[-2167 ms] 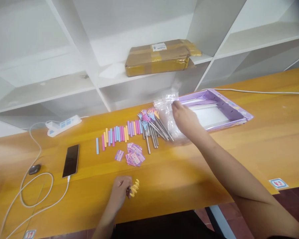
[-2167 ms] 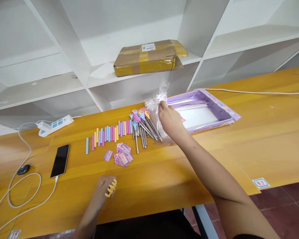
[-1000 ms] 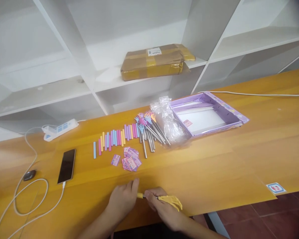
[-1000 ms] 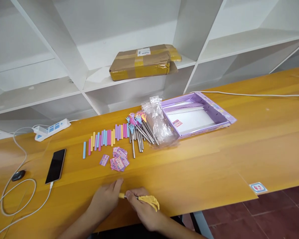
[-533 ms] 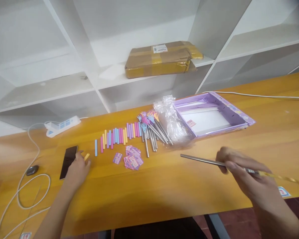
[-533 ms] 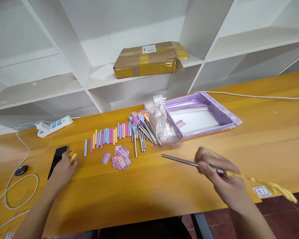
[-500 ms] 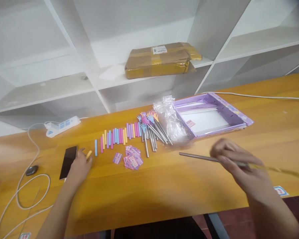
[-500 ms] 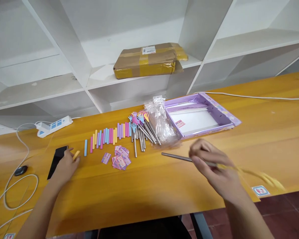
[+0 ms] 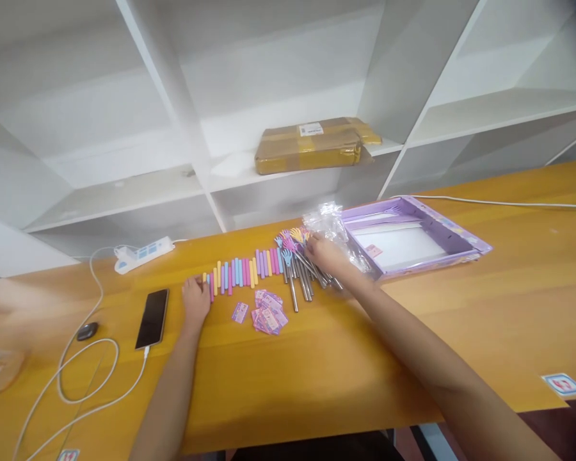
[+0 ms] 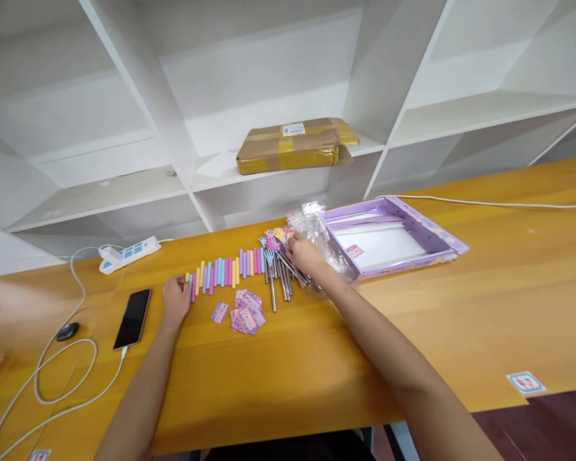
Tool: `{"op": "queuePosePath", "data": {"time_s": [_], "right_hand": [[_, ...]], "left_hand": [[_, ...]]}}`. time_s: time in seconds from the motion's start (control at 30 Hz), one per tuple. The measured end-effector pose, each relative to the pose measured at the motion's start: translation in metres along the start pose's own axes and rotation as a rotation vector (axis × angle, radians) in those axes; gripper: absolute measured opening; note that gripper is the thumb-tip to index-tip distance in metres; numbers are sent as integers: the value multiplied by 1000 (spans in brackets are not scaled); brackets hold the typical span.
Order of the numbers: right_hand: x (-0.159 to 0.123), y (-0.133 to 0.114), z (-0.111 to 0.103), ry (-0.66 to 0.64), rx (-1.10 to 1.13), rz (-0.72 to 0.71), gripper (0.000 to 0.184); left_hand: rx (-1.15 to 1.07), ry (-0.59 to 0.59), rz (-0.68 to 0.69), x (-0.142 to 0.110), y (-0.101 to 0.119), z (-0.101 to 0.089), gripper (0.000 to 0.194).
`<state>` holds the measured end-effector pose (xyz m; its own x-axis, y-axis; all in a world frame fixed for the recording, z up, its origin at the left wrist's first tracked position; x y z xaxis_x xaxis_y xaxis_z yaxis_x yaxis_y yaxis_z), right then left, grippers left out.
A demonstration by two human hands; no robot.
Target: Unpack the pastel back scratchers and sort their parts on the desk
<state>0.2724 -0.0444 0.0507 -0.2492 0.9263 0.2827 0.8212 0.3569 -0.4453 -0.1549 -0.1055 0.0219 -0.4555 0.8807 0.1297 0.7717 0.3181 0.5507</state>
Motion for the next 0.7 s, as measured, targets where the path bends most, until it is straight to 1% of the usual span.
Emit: {"op": "queuePosePath", "data": {"time_s": [0.13,0.23,0.3,0.33,0.4,0.43,0.47,0.53,0.57,0.6,0.63,0.67,0.7], "right_hand": [[-20,-6,12,117,111,-40,20],[-33,-17,17,217,258,-92,25],[-32,-31,21,263,390,-117,29],[-28,-40,23,277,468,-129,32],[-14,-63,22,287,640,-160,42],[-5,-77,19,283,729,-183,48],[3,-92,13,274,812,-212,55],[14,-122,-4,239,951,-288,67],[16,-137,-15,196,1017,-337,71],[13,-149,-27,139,1076,-389,73],[8,-160,-38,67,1140,-444,74],[1,-168,-48,-15,1184,-500,72],[-8,-174,-56,-53,1198,-556,68]], "left_hand": [[-130,13,9,-7,4,-6,19],[-235,33,37,-18,14,-13,14],[-318,39,75,-26,30,-16,15],[-364,30,103,-31,42,-16,15],[-462,-46,184,-37,75,-15,18],[-509,-113,231,-38,96,-14,23],[-552,-197,277,-39,117,-14,31],[-611,-392,349,-40,160,-16,59],[-634,-570,391,-42,180,-18,73],[-658,-863,440,-46,196,-20,85],[-677,-1089,473,-50,208,-23,93],[-704,-1237,485,-56,215,-26,95],[-736,-1289,477,-62,218,-29,95]]}}
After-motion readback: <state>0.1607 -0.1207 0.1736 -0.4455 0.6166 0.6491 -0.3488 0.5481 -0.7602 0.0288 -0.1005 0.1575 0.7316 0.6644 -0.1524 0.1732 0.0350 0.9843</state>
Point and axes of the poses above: each hand's wrist, its own x-axis towards the middle knuckle, its own z-axis out of the palm, y = z × x, the point moved 1 cm from there along x, towards the middle knuckle, and after that the axes turned 9 degrees about -z, right-handed, at the moved point
